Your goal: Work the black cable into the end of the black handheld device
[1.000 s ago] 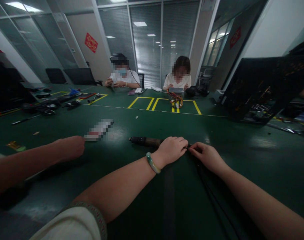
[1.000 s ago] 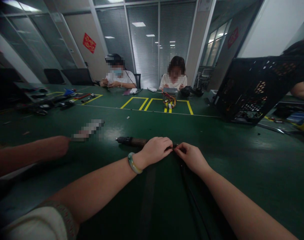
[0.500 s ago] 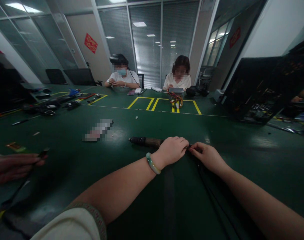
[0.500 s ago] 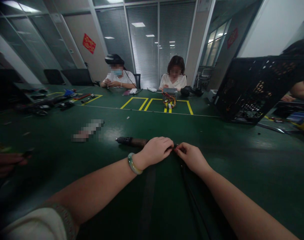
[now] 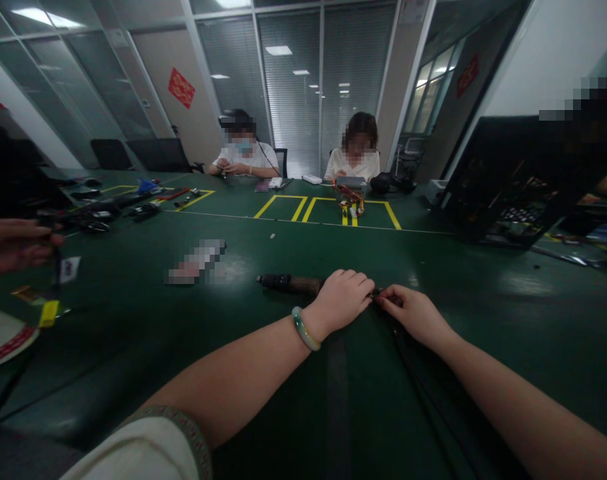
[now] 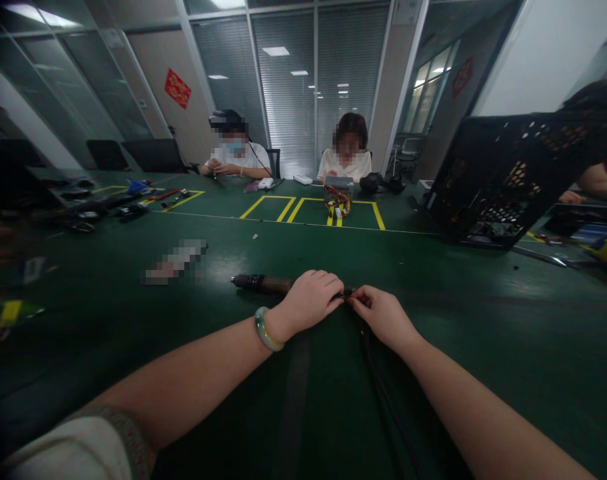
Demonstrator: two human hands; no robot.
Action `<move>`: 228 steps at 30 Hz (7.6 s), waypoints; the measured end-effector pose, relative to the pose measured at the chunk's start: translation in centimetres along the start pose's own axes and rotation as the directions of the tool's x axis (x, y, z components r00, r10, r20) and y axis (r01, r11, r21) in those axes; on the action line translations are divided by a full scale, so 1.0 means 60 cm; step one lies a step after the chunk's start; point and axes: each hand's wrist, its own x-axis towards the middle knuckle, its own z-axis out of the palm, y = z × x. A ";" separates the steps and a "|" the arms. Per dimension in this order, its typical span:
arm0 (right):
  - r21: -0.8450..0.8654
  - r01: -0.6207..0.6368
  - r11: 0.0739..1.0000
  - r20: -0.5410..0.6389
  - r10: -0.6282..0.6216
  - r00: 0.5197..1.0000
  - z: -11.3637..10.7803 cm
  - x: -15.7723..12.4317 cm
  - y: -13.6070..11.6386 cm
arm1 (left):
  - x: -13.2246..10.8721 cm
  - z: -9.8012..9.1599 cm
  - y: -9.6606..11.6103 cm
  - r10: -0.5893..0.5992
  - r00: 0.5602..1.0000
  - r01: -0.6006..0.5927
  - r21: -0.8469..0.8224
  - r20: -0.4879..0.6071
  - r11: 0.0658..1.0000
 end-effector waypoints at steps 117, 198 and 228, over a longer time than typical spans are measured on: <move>0.015 0.033 0.999 0.060 -0.034 0.998 -0.005 0.001 0.003 | 0.009 0.002 -0.004 0.034 0.997 -0.032 -0.024 0.064 0.999; -0.024 -0.004 1.000 0.088 0.007 0.996 0.000 0.005 0.007 | 0.005 0.003 -0.011 0.019 0.997 -0.016 -0.048 0.069 0.999; 0.015 0.053 0.998 0.042 -0.053 0.998 -0.001 0.001 0.004 | 0.006 0.001 0.002 0.010 0.999 -0.011 0.024 0.053 1.000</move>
